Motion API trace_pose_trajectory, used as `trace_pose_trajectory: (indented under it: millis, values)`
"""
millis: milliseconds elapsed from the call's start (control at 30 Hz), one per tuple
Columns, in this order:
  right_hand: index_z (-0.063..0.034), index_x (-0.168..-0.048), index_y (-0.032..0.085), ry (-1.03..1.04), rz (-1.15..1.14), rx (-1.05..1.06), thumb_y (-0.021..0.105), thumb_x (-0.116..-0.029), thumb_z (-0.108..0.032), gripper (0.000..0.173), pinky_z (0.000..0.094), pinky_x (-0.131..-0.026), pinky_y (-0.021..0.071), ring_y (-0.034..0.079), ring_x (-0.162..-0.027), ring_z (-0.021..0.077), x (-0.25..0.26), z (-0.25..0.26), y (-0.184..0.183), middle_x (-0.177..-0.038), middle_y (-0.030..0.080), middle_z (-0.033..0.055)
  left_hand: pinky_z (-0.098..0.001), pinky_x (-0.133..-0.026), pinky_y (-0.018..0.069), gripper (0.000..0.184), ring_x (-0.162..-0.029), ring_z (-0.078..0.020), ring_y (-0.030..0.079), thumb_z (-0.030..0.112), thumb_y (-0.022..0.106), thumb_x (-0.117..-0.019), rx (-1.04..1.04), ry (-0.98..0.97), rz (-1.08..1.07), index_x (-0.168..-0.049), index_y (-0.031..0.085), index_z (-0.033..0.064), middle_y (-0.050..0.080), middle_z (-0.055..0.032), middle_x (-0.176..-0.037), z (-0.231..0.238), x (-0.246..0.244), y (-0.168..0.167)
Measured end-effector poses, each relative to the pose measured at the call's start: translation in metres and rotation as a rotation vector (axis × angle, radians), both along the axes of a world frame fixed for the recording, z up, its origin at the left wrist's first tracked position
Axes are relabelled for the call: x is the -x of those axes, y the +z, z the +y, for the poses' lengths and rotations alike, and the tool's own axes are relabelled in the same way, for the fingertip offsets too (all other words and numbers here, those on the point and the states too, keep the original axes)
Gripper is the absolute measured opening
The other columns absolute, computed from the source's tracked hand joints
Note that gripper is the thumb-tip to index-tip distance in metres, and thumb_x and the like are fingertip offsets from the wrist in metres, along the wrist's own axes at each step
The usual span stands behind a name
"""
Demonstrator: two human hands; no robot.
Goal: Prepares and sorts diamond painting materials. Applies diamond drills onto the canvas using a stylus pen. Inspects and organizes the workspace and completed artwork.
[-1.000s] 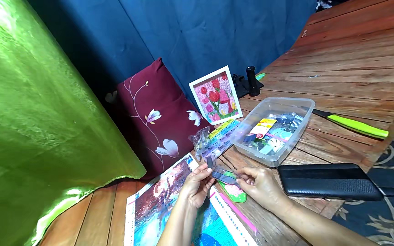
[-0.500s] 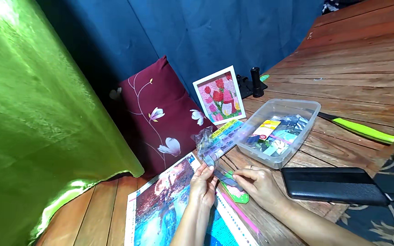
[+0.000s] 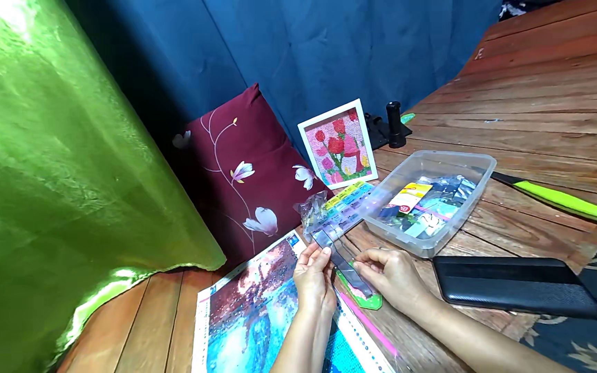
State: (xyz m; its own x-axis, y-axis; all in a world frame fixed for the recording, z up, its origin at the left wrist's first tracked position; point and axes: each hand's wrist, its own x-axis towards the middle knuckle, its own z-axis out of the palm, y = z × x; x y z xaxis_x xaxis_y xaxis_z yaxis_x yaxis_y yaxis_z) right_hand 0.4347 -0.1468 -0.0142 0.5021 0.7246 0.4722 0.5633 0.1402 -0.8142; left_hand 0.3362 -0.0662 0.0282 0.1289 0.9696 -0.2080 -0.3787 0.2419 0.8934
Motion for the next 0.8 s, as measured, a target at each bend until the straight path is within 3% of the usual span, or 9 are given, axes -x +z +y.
trace_pose_trajectory:
  millis: [267, 367, 500, 800]
  values:
    - [-0.0009, -0.081, 0.073, -0.050, -0.072, -0.060, 0.076, -0.0849, -0.005, 0.006, 0.0292, -0.064, 0.0510, 0.061, -0.065, 0.0143, -0.004, 0.002, 0.001, -0.071, 0.066, 0.0078, -0.0275, -0.073, 0.0589, 0.019, -0.071, -0.0144, 0.067, -0.013, 0.055, -0.0968, 0.014, -0.123, -0.017, -0.112, 0.057, -0.0013, 0.066, -0.0070, -0.086, 0.006, 0.011, -0.001]
    - [-0.0020, -0.079, 0.072, -0.082, -0.089, -0.090, 0.077, -0.0824, -0.006, 0.007, 0.0264, -0.061, 0.0489, 0.058, -0.062, 0.0118, -0.005, 0.003, 0.000, -0.068, 0.063, 0.0058, -0.0294, -0.076, 0.0599, 0.020, -0.074, -0.0163, 0.069, -0.010, 0.050, -0.1004, 0.025, -0.209, -0.026, -0.116, 0.059, -0.0011, 0.067, -0.0079, -0.088, 0.009, 0.019, -0.001]
    - [-0.0032, -0.078, 0.072, -0.085, -0.080, -0.094, 0.077, -0.0811, -0.005, 0.006, 0.0244, -0.059, 0.0480, 0.057, -0.061, 0.0096, -0.005, 0.004, 0.000, -0.067, 0.063, 0.0045, -0.0297, -0.079, 0.0598, 0.033, -0.078, -0.0164, 0.070, -0.017, 0.051, -0.0956, 0.011, -0.320, -0.014, -0.126, 0.054, -0.0026, 0.069, -0.0090, -0.091, 0.011, 0.028, -0.004]
    - [-0.0009, -0.087, 0.077, 0.006, 0.001, 0.042, 0.075, -0.0870, -0.009, 0.008, 0.0284, -0.066, 0.0503, 0.060, -0.068, 0.0131, -0.003, 0.002, 0.007, -0.075, 0.067, 0.0081, -0.0262, -0.072, 0.0590, 0.028, -0.071, -0.0125, 0.067, -0.020, 0.054, -0.0932, 0.010, -0.208, -0.026, -0.113, 0.053, -0.0008, 0.066, -0.0053, -0.082, 0.007, 0.016, -0.005]
